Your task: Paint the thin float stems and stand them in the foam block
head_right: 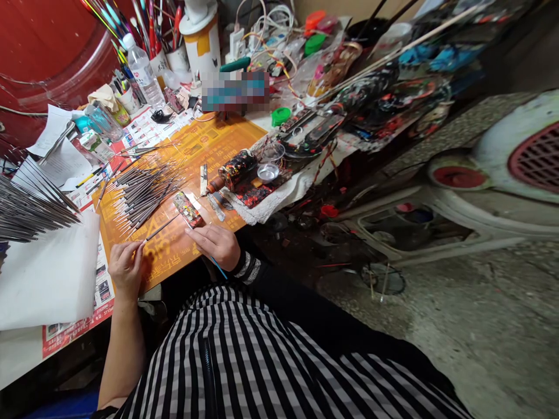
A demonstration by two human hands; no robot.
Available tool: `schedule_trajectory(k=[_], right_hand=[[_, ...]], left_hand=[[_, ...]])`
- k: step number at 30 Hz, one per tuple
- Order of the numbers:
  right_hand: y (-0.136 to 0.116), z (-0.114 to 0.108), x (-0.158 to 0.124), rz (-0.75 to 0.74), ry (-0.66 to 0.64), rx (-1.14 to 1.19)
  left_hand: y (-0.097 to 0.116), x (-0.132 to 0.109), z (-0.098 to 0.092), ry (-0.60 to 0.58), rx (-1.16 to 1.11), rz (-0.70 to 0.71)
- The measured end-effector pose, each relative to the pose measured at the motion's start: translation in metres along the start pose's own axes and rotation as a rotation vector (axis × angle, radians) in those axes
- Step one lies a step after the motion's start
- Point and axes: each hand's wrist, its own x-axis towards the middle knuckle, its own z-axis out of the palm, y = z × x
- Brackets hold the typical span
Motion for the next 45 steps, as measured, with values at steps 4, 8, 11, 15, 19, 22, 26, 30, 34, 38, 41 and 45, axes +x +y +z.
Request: schedule_trajectory(k=[4, 8, 11, 15, 19, 22, 26, 30, 34, 38, 41, 45], right_hand=[[0.0006, 0.0004, -0.0018, 0.010, -0.014, -0.003], [0.0015, 0.0014, -0.0032, 0.012, -0.025, -0.024], [0.0018, 0.0017, -0.0036, 0.019, -0.039, -0.034], [0.0011, 0.0006, -0.0020, -0.002, -0.012, -0.015], [0.0014, -0.0003, -0.0010, -0.034, 0.000, -0.002], [0.0030, 0.0007, -0.0028, -0.036, -0.007, 0.000], [0.0048, 0.0027, -0.0058, -0.005, -0.036, 0.018], [0.0045, 0.0028, -0.0059, -0.012, -0.020, 0.028], [0.0041, 0.0018, -0.0059, 0.008, -0.034, 0.054], [0.0044, 0.0019, -0.0065, 0.022, -0.058, 0.046], [0.0042, 0.0020, -0.0052, -0.005, -0.037, 0.023], [0.0035, 0.0005, -0.0031, -0.013, -0.008, 0.040]], left_hand=[[-0.0005, 0.0000, 0.0004, 0.003, -0.001, 0.001], [-0.0012, -0.0005, 0.0006, -0.007, -0.007, -0.017], [-0.0014, -0.0007, 0.0009, -0.009, -0.008, -0.022], [-0.0009, -0.0007, 0.0012, 0.012, -0.012, 0.009], [-0.0006, -0.0008, 0.0009, 0.005, -0.010, 0.004], [-0.0010, -0.0011, 0.0007, 0.000, -0.014, -0.003], [-0.0014, -0.0015, 0.0012, -0.002, -0.013, -0.007], [-0.0012, -0.0018, 0.0016, -0.002, -0.011, -0.009], [-0.0008, -0.0014, 0.0012, -0.006, -0.011, -0.021], [-0.0003, -0.0009, 0.0008, -0.003, -0.014, -0.020], [-0.0002, -0.0009, 0.0007, 0.000, -0.014, -0.007], [-0.0006, -0.0014, 0.0010, -0.006, -0.008, -0.012]])
